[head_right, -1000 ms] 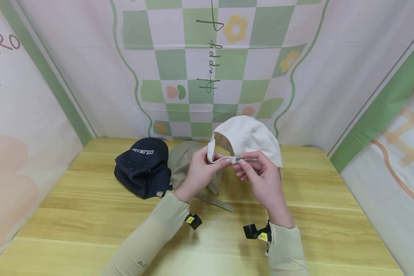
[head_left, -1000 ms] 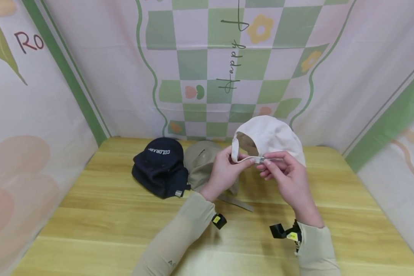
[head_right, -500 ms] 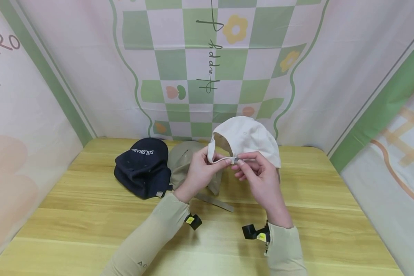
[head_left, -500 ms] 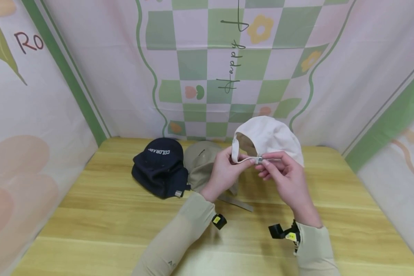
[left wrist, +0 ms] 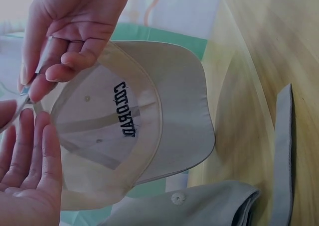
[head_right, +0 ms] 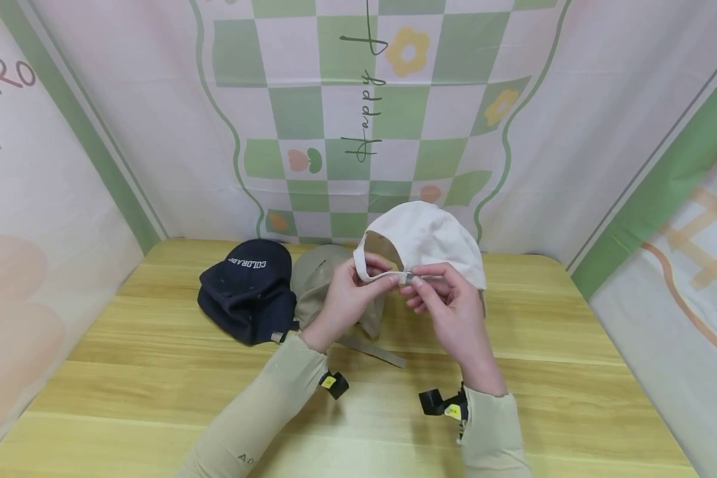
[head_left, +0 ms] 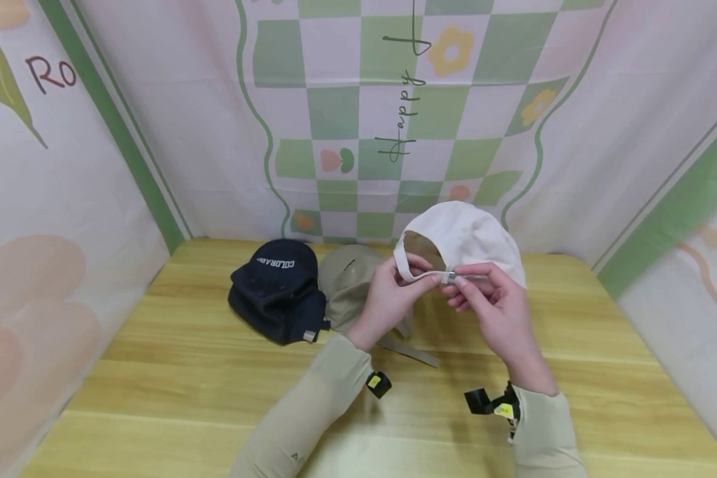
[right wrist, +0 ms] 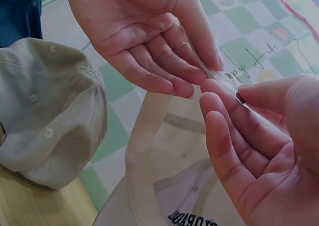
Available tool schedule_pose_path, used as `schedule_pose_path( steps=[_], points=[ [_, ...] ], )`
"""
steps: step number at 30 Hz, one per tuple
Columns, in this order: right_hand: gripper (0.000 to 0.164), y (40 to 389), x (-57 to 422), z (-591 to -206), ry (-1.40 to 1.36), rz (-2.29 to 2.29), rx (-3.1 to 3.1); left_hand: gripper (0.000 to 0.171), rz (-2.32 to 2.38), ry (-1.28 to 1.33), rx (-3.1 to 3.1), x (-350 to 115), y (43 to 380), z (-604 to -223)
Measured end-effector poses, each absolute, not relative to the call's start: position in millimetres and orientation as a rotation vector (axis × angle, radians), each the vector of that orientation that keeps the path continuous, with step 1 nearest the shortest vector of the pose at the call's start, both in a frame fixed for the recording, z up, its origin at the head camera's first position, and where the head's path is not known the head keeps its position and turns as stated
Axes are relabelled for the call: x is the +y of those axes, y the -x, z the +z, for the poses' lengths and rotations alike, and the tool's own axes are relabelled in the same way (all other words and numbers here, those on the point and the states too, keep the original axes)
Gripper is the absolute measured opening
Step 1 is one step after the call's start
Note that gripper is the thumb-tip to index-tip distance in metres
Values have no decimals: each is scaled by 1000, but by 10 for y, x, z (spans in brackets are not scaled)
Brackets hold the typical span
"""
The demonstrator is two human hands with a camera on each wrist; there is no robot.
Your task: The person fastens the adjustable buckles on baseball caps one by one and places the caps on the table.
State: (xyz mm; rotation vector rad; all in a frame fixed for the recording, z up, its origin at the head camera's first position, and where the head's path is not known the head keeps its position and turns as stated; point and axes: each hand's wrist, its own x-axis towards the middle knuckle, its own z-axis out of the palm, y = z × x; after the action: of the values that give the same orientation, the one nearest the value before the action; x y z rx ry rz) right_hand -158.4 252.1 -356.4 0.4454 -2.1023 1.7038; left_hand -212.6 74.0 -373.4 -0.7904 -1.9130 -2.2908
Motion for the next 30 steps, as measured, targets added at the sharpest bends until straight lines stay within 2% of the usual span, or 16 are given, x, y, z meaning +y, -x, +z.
schedule_pose_path(
  steps=[5, 30],
  points=[
    [16, 1581, 2543, -3568, -441, 1684, -2121, 15, -2303, 827, -1908, 738, 2123, -3750],
    [16, 1571, 2519, -3564, -458, 1729, -2087, 16, -2292, 811, -1936, 761, 2103, -3777]
  ],
)
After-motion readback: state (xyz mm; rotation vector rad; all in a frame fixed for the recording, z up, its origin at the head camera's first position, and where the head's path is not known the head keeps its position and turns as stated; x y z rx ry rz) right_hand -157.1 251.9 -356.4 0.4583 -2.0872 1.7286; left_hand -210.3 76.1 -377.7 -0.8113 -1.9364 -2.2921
